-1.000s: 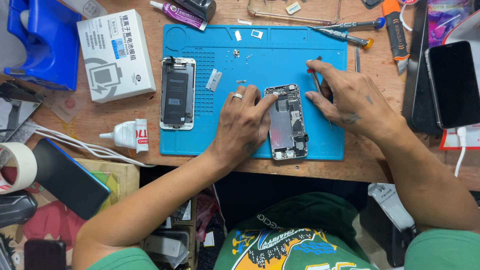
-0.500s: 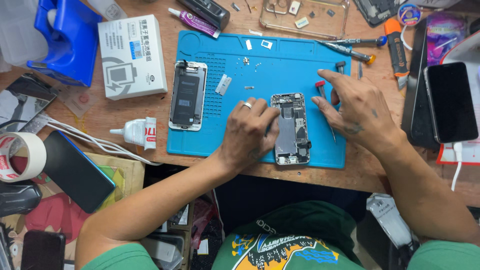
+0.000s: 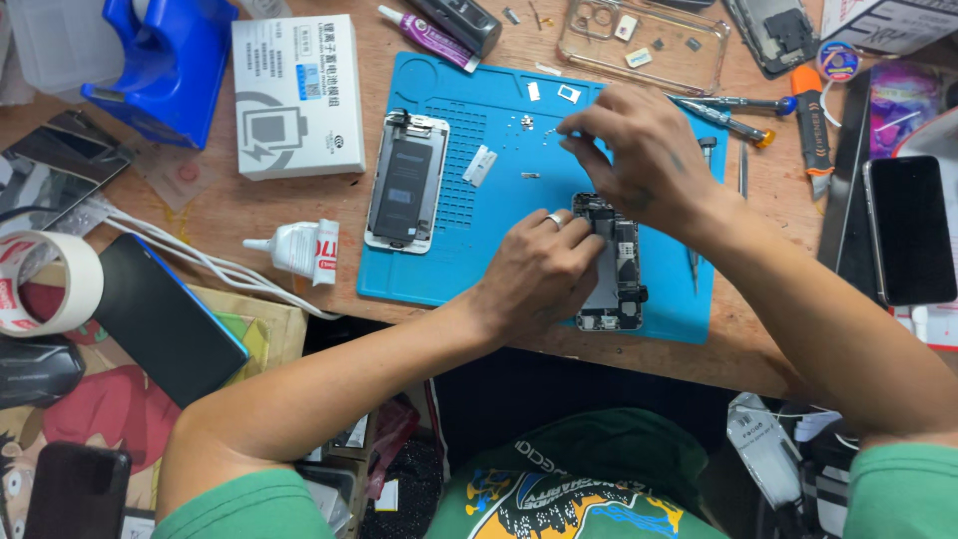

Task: The person uses a screwdriver to remove screws from a disassembled smartphone placed on a blue anti-static mat. They carefully place the removed screws on the mat and continue unscrewing additional components inside the phone chassis.

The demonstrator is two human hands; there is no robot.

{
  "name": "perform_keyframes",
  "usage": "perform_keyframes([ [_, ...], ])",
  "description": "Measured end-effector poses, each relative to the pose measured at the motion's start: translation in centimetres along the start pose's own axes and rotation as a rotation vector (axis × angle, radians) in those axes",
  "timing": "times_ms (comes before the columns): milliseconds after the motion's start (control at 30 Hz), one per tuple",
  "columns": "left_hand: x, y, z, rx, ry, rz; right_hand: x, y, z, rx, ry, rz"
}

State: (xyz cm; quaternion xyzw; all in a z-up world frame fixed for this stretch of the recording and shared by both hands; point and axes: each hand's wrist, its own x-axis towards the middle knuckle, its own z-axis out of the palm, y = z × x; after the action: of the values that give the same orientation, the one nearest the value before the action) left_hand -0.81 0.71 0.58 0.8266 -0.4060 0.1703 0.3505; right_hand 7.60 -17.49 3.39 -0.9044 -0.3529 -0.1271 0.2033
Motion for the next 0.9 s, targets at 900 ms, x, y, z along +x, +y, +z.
perform_keyframes([
  [900,0.0,-0.4,0.3,-0.015,-0.046,-0.007,0.7,0.6,-2.8,0.277,-0.198,0.278],
])
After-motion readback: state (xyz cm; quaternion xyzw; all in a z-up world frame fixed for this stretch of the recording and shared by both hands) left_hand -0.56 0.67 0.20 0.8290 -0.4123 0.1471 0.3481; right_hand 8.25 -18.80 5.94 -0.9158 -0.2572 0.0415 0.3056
